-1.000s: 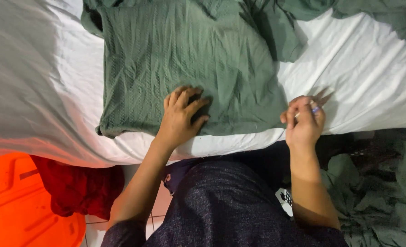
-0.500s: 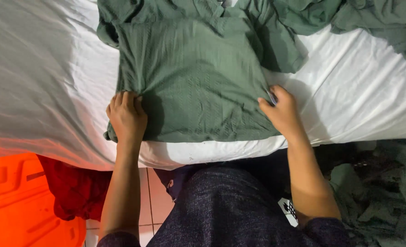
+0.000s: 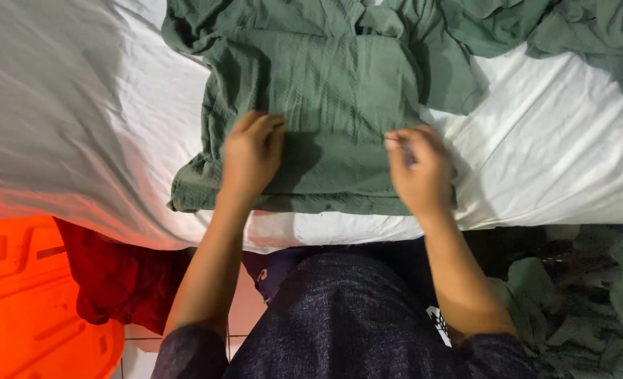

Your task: Using a small tool to trim threads or remove tags from a garment followed by folding the item.

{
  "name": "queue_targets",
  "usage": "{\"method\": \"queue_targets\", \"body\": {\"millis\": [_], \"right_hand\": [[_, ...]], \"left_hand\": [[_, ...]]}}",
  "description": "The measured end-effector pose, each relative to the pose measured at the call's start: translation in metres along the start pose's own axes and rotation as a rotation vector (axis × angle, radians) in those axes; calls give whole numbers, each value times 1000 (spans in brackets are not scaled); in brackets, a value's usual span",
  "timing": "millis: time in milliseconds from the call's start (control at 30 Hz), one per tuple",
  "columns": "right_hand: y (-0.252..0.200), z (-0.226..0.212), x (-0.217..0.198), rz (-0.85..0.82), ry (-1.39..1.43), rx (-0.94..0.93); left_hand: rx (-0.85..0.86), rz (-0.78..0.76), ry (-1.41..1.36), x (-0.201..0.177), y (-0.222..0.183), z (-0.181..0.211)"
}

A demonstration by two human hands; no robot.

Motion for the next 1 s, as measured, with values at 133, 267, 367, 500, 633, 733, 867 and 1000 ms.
{"method": "queue_targets", "body": {"millis": [133,267,367,500,633,733,867,1000], "right_hand": [[-5,3,61,-100,59,-35],[-18,27,70,-66,82,45],[-24,40,71,-69,144,126],[-27,46,71,-83,165,153],[-31,57,72,-67,245,256],[-32,59,73,-49,346,344],[-33,65,72,-32,492,555],[-21,59,52,94,526,555]], "left_hand": [[127,-81,57,52,9,4],[170,-38,175,57,8,11],[168,18,154,54,5,9],[151,5,25,36,-8,2],[141,-336,-292,2,-43,12],[-135,-839,-429,-19,-90,11],[-405,-1188,-402,-43,-136,-10],[-320,-752,-292,-50,-93,-49]]}}
Point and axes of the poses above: each hand's wrist, its own y-axis towards the middle knuckle, its own x-axis out of the palm, z = x × y, the point moved 10 cm from there along y, towards the middle knuckle, and after that the axes turned 4 degrees about -x, right-handed, at the moved point
